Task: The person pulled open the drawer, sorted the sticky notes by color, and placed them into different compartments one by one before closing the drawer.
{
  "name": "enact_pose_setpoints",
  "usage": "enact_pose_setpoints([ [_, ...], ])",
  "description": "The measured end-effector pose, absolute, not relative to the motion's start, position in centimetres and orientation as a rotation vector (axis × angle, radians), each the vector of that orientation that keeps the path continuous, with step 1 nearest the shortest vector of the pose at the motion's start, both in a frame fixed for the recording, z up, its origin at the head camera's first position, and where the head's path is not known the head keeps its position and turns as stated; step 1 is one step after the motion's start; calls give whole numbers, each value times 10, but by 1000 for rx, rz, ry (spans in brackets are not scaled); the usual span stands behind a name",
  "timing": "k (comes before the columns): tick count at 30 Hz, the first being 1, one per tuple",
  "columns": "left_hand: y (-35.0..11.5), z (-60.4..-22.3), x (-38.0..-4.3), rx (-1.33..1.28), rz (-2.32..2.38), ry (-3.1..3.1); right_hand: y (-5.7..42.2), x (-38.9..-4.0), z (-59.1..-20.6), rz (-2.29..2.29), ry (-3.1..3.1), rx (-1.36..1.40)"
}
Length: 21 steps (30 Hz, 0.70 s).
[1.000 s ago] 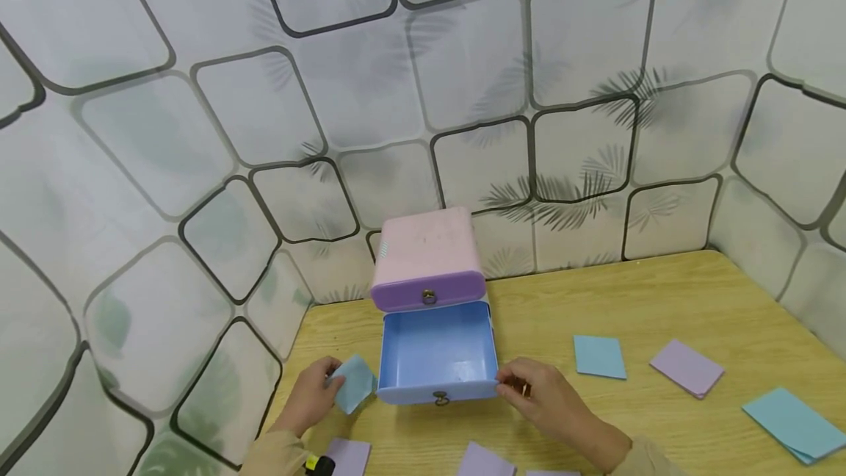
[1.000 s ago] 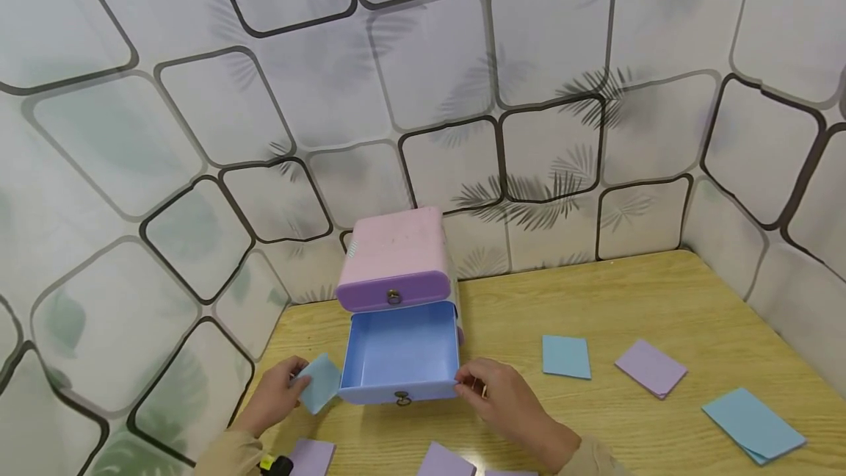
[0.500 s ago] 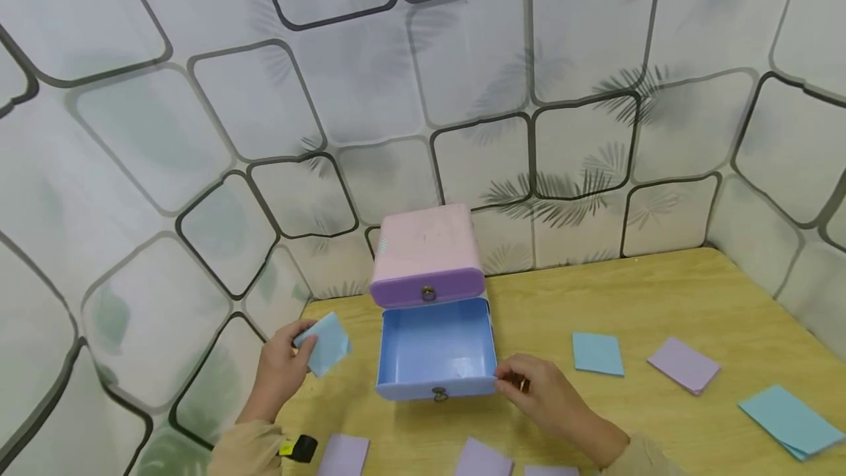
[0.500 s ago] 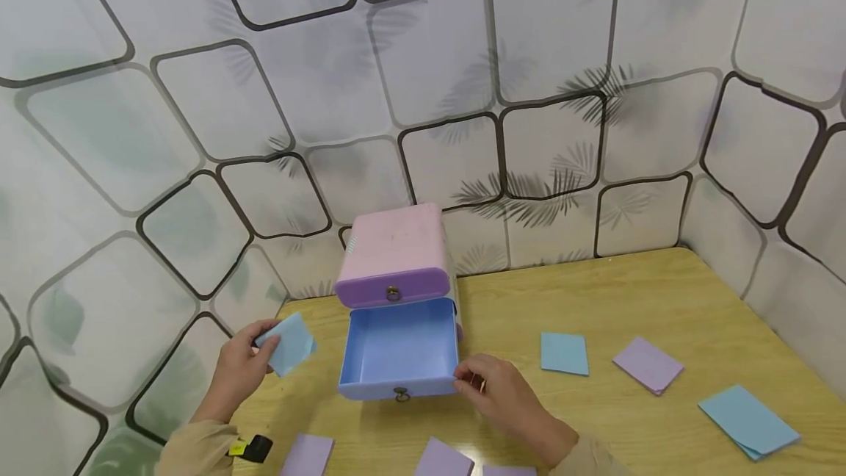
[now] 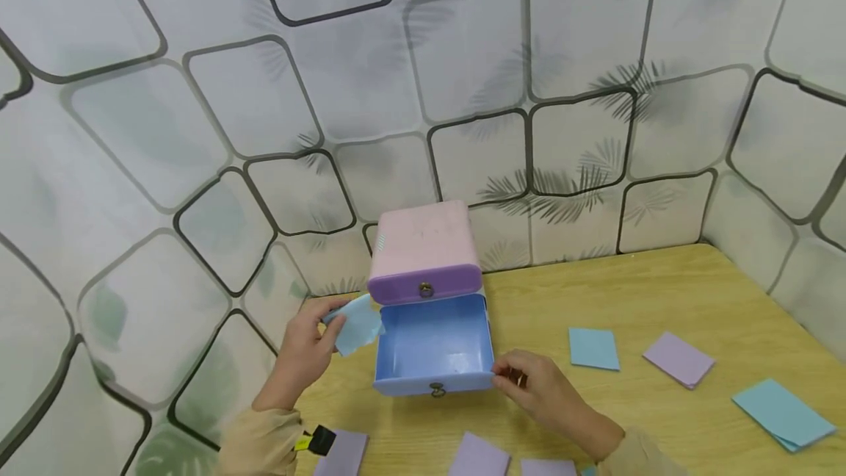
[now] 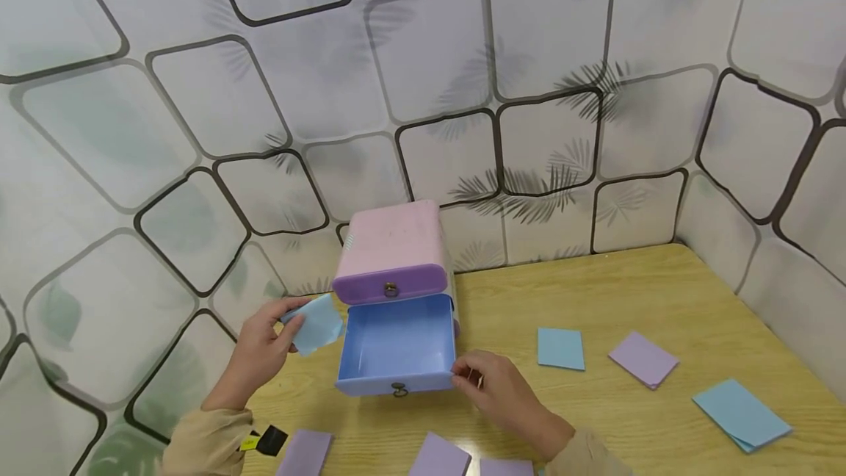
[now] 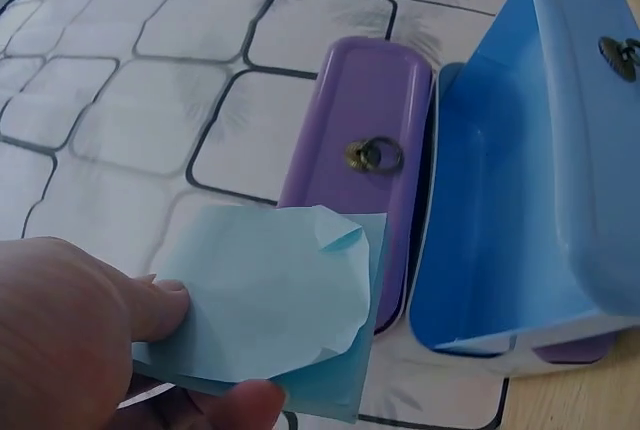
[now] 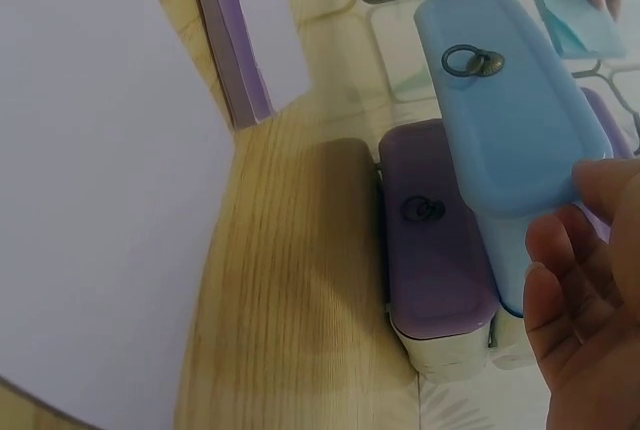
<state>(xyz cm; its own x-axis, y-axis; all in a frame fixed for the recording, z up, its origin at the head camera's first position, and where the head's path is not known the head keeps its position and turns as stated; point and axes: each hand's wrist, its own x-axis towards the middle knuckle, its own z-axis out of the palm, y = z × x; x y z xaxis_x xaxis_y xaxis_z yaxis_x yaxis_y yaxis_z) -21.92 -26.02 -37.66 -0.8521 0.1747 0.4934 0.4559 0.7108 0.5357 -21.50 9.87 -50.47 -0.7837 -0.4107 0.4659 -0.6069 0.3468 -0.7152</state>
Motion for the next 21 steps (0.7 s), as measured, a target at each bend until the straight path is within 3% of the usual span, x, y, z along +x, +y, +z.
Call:
enact_pose_setpoints([
  [13, -194, -407, -240, -729, -802, -2708, 97, -214, -509, 1458, -2426, 902],
  [21, -179, -426, -252, -702, -815, -2926, 98, -215, -509, 1446, -2431, 901],
])
